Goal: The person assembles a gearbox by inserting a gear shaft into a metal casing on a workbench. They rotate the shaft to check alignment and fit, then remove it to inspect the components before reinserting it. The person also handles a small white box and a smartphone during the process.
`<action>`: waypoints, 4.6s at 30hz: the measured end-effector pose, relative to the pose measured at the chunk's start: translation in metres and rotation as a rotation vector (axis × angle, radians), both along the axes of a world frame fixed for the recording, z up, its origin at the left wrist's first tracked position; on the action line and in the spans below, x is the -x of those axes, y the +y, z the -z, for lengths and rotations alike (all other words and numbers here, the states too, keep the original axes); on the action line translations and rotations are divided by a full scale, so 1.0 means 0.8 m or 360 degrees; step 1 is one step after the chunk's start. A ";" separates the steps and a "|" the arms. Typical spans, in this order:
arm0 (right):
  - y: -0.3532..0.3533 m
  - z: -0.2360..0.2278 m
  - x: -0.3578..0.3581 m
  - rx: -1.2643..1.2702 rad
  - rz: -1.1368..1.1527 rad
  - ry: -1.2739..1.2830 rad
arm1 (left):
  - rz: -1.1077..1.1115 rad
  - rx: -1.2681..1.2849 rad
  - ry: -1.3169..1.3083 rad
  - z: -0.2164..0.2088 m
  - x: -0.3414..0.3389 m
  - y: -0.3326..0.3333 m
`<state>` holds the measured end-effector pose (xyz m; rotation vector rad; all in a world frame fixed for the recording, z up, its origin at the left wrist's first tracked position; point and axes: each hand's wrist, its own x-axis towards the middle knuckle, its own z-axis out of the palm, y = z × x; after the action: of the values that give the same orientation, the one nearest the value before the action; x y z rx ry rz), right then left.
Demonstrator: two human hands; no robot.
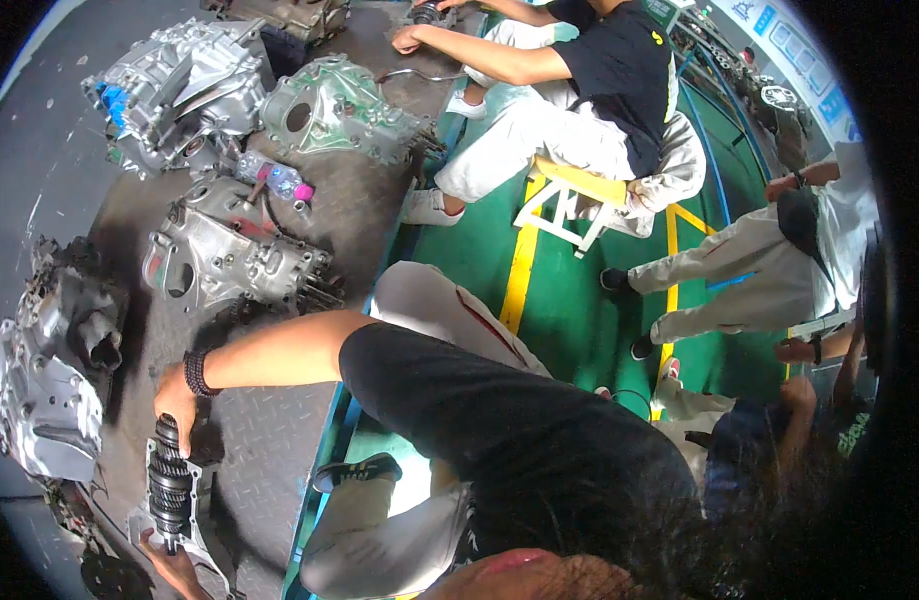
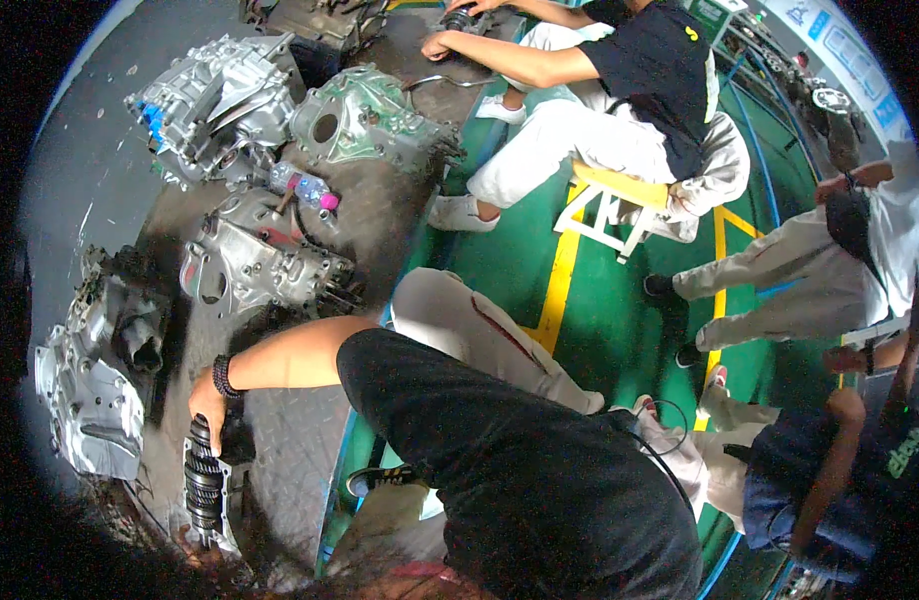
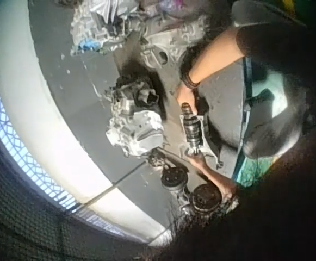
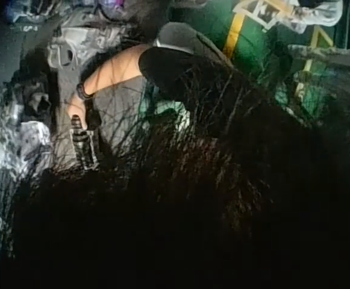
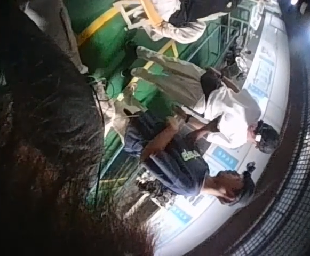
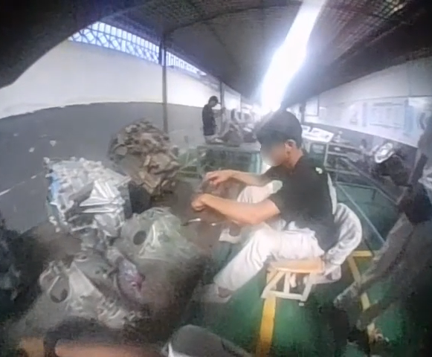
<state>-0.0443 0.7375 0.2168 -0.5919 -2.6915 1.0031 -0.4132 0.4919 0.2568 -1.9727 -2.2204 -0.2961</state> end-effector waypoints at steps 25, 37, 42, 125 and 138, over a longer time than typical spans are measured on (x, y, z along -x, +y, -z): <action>-0.001 -0.008 0.003 0.0383 0.0090 -0.0169 | 0.0213 0.0269 -0.0242 -0.005 0.046 0.006; -0.003 -0.034 -0.006 0.0458 -0.0136 -0.0063 | -0.0083 0.0426 -0.0911 -0.011 0.049 -0.008; 0.006 -0.029 0.008 0.0501 -0.0100 -0.0173 | -0.0140 0.0600 -0.0568 -0.070 -0.008 0.000; -0.132 0.049 -0.165 -0.0477 0.0447 0.0199 | -0.0077 0.0193 -0.0701 0.070 -0.320 -0.075; -0.143 0.056 -0.143 -0.0624 0.0658 0.0271 | -0.0118 0.0044 -0.0645 0.062 -0.333 -0.053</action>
<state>0.0702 0.6229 0.1722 -0.8809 -2.3780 0.3867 -0.1466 0.4492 0.2074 -1.9807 -2.5381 -0.7153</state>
